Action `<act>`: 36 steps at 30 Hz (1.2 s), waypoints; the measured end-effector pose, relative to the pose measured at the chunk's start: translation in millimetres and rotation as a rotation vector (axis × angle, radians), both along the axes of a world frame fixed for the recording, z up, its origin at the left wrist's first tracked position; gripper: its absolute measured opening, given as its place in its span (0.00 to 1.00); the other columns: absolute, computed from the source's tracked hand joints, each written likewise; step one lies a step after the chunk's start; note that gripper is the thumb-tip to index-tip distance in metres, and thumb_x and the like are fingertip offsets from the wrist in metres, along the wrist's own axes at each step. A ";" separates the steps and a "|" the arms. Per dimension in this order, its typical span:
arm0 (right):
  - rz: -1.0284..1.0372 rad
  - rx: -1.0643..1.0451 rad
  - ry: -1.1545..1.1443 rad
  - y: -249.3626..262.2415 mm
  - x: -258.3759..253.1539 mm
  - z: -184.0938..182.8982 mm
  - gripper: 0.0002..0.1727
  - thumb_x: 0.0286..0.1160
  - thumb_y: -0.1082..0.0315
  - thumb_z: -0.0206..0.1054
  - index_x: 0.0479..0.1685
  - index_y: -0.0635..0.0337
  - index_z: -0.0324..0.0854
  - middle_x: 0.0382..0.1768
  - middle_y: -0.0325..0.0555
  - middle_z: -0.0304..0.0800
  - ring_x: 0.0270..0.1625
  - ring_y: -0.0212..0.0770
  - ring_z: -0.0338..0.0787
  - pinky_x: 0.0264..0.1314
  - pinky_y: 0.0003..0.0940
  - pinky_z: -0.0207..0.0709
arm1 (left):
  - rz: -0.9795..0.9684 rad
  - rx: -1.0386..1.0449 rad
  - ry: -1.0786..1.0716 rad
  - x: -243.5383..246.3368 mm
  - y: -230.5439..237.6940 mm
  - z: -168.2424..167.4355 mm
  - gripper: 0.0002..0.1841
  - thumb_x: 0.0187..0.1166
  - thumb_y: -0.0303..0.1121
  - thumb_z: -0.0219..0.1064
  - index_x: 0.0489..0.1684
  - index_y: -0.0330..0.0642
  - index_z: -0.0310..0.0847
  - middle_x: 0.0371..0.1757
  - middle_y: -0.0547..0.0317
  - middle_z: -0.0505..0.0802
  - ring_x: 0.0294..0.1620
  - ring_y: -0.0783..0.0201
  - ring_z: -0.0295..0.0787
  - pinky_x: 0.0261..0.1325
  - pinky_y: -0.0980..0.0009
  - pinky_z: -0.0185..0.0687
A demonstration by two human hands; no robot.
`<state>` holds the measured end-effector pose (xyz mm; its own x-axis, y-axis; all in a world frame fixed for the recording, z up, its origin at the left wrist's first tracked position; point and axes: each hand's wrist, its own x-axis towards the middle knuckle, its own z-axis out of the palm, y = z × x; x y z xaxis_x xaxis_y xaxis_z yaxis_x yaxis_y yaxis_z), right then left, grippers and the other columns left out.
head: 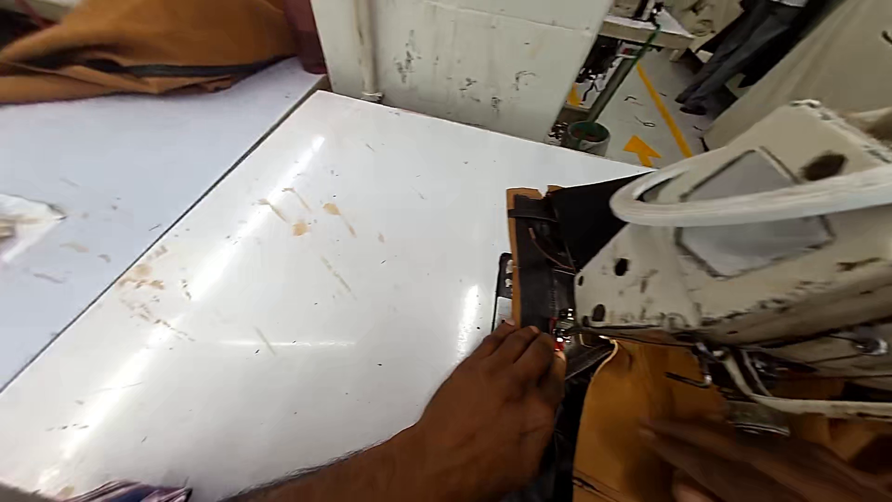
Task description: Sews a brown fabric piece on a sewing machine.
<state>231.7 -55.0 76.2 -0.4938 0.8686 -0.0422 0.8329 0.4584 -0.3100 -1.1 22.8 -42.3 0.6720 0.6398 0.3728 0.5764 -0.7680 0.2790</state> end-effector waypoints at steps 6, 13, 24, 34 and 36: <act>-0.034 -0.047 -0.307 52.6 -14.6 -29.2 0.30 0.91 0.44 0.48 0.85 0.48 0.73 0.74 0.53 0.84 0.72 0.56 0.87 0.71 0.60 0.77 | -0.035 0.024 -0.121 -3.1 -1.2 4.3 0.15 0.90 0.34 0.55 0.45 0.39 0.90 0.50 0.54 0.94 0.60 0.56 0.91 0.74 0.61 0.79; -0.031 -0.104 -0.361 30.9 -14.8 -21.4 0.36 0.89 0.35 0.38 0.75 0.43 0.83 0.62 0.52 0.89 0.59 0.57 0.91 0.49 0.61 0.82 | -0.040 0.023 -0.156 -4.7 0.7 -3.3 0.14 0.89 0.37 0.58 0.45 0.43 0.92 0.51 0.59 0.95 0.62 0.62 0.90 0.71 0.66 0.82; -0.039 0.121 -0.302 23.6 -13.6 -53.5 0.42 0.85 0.29 0.28 0.77 0.36 0.81 0.74 0.35 0.86 0.75 0.47 0.84 0.69 0.57 0.76 | -0.114 0.057 -0.050 -11.5 6.0 2.7 0.18 0.77 0.27 0.57 0.55 0.53 0.92 0.55 0.58 0.91 0.59 0.60 0.87 0.58 0.67 0.86; -0.005 0.189 -0.265 28.6 -17.1 -54.3 0.38 0.86 0.32 0.34 0.71 0.38 0.86 0.64 0.34 0.89 0.68 0.44 0.82 0.65 0.50 0.70 | 0.006 -0.024 -0.197 -15.1 8.5 5.9 0.12 0.85 0.37 0.60 0.51 0.48 0.91 0.52 0.65 0.95 0.55 0.73 0.91 0.57 0.77 0.87; -0.002 0.194 -0.269 29.3 -17.1 -55.3 0.38 0.85 0.31 0.34 0.72 0.37 0.85 0.64 0.34 0.88 0.67 0.45 0.81 0.63 0.49 0.68 | 0.001 -0.030 -0.193 -14.1 8.7 4.9 0.13 0.84 0.40 0.63 0.50 0.49 0.94 0.55 0.66 0.95 0.59 0.73 0.90 0.61 0.77 0.86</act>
<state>214.5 -25.7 20.9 -0.4854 0.8743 -0.0043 0.8742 0.4854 0.0145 -15.2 31.5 -37.4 0.5896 0.6530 0.4753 0.5106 -0.7573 0.4071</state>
